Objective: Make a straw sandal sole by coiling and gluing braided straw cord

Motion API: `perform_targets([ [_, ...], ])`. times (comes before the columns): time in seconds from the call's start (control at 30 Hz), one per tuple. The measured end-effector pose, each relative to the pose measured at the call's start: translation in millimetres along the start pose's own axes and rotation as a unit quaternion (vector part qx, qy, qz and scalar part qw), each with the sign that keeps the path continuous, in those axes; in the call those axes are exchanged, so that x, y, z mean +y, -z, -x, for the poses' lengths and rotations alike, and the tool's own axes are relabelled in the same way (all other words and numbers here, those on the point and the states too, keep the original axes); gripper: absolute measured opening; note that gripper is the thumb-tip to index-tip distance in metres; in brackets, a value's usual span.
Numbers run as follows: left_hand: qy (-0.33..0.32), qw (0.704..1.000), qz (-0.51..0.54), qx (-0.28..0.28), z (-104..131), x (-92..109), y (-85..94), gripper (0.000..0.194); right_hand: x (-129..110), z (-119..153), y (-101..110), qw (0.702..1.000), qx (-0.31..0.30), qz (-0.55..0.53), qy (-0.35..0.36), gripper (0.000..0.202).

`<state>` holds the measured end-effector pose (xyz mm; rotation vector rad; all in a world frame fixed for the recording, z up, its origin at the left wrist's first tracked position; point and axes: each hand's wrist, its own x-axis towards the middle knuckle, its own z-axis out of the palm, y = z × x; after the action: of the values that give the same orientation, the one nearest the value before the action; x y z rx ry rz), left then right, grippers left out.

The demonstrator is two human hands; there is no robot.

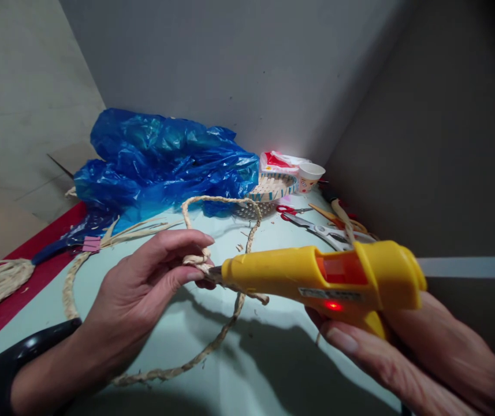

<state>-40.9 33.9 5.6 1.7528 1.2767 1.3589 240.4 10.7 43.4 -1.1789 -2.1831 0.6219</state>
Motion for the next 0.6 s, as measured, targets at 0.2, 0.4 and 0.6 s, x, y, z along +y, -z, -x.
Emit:
perform_targets([
  [0.2,-0.001,1.0,0.003,0.006,2.7,-1.9,-0.3,0.028,-5.6,-0.2,2.0,0.999,0.011,0.037,0.019,0.016],
  [0.4,0.003,1.0,0.007,0.016,3.7,-2.6,-0.2,0.025,-4.4,-2.7,0.2,0.999,0.003,0.04,0.019,0.015],
  [0.6,0.017,0.999,0.026,0.012,1.7,0.8,1.7,0.03,-3.6,1.1,0.8,0.998,0.03,0.056,0.028,0.016],
])
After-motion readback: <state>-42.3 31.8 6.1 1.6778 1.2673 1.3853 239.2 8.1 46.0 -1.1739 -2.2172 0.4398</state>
